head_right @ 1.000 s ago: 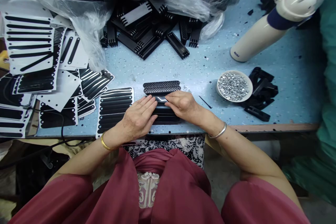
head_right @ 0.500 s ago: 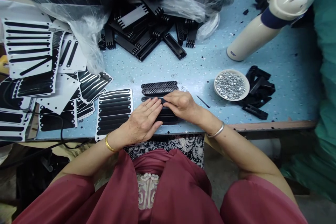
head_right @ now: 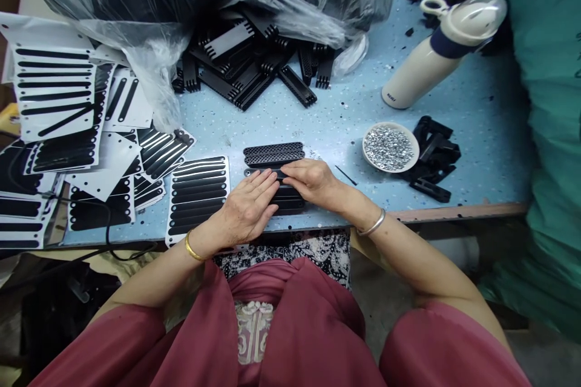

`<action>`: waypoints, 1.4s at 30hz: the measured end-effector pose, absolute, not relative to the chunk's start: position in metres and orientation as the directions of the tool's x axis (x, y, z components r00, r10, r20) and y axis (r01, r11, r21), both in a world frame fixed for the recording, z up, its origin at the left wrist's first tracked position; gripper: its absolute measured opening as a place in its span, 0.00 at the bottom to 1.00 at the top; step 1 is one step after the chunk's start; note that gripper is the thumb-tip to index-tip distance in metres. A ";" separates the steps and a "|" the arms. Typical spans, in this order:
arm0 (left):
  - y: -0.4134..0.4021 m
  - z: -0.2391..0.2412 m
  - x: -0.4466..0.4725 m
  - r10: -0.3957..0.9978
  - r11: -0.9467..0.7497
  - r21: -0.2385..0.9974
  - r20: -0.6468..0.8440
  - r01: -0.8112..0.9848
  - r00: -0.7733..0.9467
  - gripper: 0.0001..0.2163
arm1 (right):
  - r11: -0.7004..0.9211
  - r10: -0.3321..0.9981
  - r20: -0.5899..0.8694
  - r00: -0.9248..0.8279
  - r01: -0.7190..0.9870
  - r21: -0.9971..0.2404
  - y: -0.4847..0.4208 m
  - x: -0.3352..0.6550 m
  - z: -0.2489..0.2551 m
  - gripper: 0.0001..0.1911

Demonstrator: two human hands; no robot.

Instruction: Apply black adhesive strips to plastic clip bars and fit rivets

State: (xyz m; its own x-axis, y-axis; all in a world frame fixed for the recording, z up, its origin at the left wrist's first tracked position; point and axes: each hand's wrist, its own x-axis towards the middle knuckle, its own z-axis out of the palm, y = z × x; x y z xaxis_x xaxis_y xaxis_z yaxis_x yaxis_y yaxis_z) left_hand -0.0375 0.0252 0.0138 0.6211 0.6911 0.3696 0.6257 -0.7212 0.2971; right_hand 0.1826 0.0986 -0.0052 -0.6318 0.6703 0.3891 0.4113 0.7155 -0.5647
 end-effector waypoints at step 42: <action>-0.112 0.022 -0.172 0.866 0.210 0.477 0.313 0.853 -0.389 0.16 | 0.757 0.650 0.600 -0.466 0.330 -0.563 0.006 0.116 0.032 0.20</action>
State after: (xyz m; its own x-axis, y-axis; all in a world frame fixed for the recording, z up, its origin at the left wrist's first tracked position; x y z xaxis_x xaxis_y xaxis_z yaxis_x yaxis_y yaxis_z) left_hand -0.1718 -0.1123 0.0217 -0.3888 0.8664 0.3135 0.8533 0.2103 0.4772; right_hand 0.1164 0.0062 0.0324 -0.4662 0.6497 0.6004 0.3304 0.7574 -0.5631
